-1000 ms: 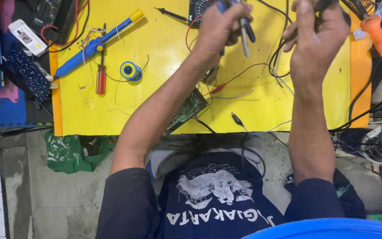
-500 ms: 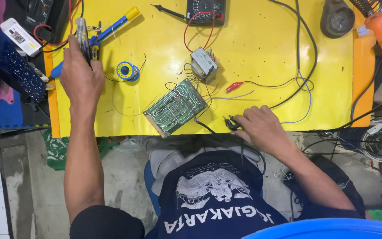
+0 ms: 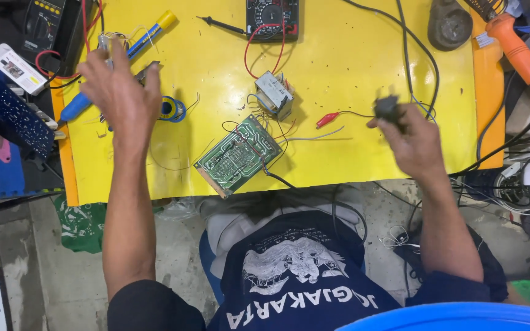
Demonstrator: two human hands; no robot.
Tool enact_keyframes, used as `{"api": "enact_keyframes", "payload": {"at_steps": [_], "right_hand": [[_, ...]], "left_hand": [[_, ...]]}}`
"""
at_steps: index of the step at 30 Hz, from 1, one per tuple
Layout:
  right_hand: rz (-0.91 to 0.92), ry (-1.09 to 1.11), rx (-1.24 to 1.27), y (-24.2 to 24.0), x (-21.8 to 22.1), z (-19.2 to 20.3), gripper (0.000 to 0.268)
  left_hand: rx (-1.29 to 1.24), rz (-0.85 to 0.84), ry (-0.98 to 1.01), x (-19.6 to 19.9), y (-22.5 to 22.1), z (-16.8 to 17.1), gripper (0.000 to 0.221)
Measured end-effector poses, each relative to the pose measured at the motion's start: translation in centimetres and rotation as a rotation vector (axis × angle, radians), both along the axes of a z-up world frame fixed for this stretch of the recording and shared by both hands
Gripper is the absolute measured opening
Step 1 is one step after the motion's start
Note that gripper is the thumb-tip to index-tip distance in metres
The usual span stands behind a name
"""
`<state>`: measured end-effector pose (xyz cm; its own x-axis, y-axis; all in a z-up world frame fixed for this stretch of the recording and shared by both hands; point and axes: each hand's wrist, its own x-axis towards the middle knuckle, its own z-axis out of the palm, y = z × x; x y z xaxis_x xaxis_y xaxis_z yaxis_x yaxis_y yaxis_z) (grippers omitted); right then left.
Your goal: Wiring and soldering electronic components including a transformer and a circuit board on a repair bench.
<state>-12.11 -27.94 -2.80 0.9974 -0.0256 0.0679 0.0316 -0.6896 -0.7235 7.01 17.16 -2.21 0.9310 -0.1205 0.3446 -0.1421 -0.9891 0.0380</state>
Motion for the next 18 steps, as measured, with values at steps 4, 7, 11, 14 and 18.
{"api": "enact_keyframes", "payload": {"at_steps": [4, 7, 11, 14, 18], "right_hand": [[-0.156, -0.051, 0.328, 0.5, 4.9, 3.3, 0.013], [-0.191, -0.009, 0.609, -0.1, 8.0, 2.1, 0.021], [-0.215, -0.017, 0.769, 0.4, 10.9, 1.9, 0.021], [-0.288, -0.042, 0.711, 0.2, 14.0, 0.9, 0.015], [-0.412, -0.024, 0.282, -0.4, 19.6, -3.9, 0.012]], "left_hand": [[-0.409, -0.232, 0.078, 3.9, -9.0, -1.0, 0.059], [-0.38, -0.151, 0.283, 6.1, -17.6, -0.1, 0.069], [-0.284, -0.031, 0.389, 8.9, -23.6, -2.8, 0.083], [-0.101, 0.029, 0.516, 9.8, -25.4, -3.4, 0.068], [-0.423, 0.07, 0.52, 9.6, -24.5, -2.7, 0.067]]}}
